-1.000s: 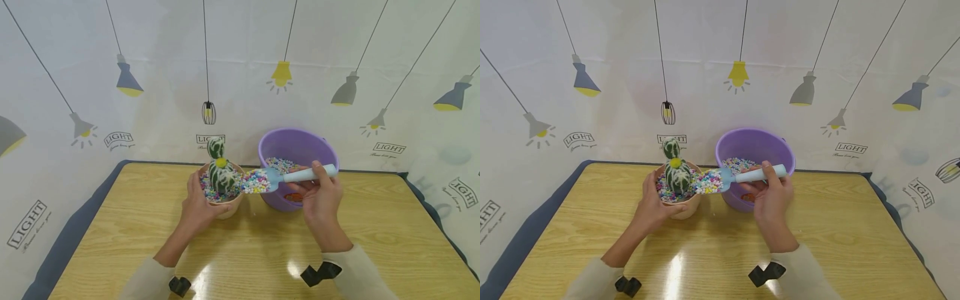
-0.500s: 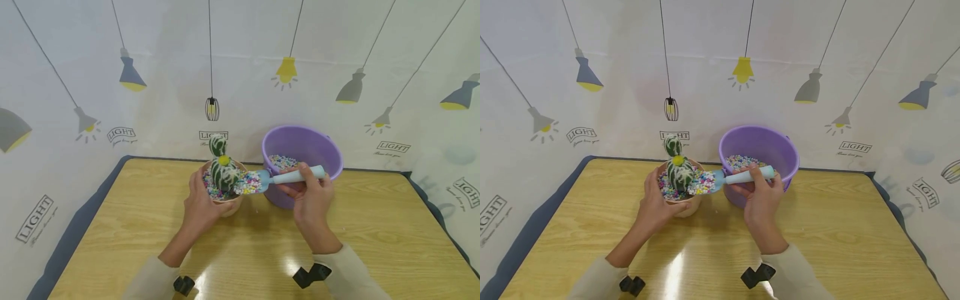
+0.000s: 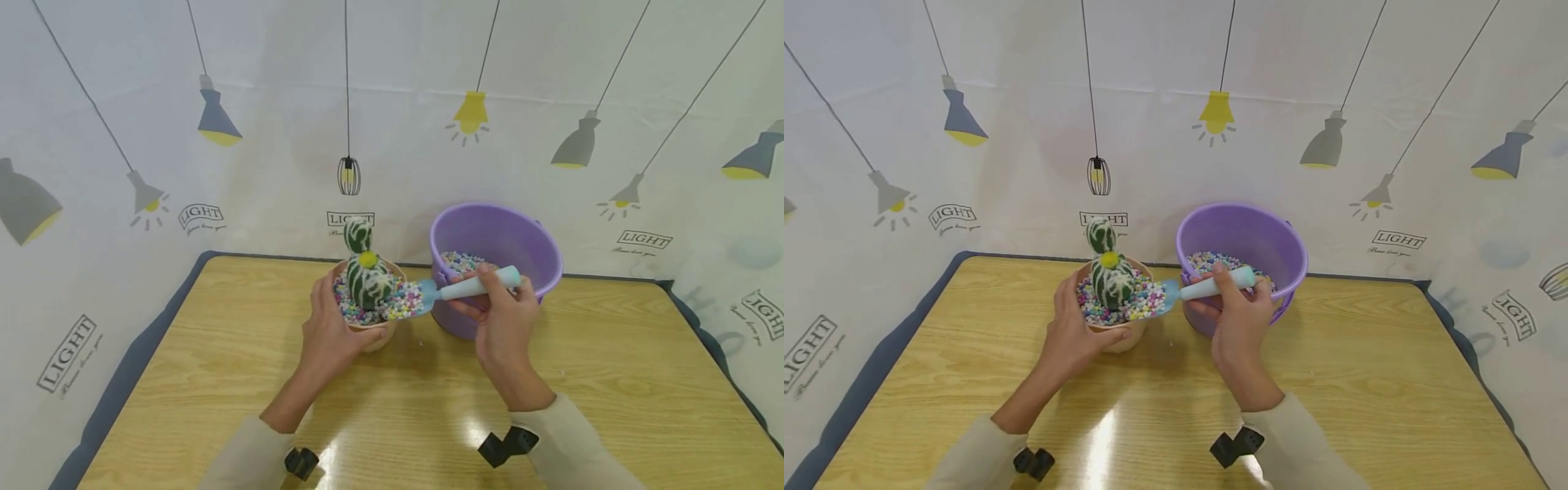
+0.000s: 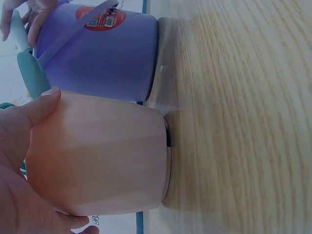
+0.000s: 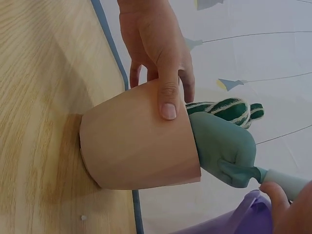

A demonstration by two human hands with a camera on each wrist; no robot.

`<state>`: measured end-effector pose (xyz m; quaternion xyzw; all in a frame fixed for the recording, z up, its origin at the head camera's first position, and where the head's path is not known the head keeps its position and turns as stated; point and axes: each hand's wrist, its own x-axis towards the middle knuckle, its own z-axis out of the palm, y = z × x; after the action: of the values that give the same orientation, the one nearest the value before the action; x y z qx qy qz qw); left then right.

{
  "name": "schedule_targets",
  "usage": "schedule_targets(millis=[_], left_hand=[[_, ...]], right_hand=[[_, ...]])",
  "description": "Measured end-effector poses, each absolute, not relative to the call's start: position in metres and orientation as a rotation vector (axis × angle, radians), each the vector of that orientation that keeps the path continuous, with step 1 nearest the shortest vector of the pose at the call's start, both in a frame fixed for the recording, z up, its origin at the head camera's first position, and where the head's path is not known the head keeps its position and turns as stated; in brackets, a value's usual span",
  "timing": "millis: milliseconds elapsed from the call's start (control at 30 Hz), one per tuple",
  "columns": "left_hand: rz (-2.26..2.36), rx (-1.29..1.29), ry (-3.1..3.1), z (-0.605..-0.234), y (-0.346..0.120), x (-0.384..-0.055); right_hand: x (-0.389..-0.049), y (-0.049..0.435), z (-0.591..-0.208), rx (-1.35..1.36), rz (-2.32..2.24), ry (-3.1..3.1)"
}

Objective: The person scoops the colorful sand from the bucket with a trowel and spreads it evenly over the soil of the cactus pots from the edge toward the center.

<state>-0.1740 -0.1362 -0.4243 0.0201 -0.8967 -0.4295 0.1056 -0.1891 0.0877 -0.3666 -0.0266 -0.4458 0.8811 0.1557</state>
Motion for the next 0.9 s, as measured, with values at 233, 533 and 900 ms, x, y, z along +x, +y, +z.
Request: schedule_targets(millis=[233,533,900], left_hand=[[-1.253,0.072,-2.661,-0.424,-0.137,-0.174],[-1.22,0.058,-2.679,-0.426,-0.137,-0.174],[-1.144,0.104,-2.673,-0.427,-0.132,-0.173]], right_hand=[[-0.191,0.087,-0.363,-0.063,2.48,-1.381],[-0.192,0.088,-0.354,-0.026,2.46,-1.456],[-0.194,0.089,-0.349,-0.015,2.446,-1.485]])
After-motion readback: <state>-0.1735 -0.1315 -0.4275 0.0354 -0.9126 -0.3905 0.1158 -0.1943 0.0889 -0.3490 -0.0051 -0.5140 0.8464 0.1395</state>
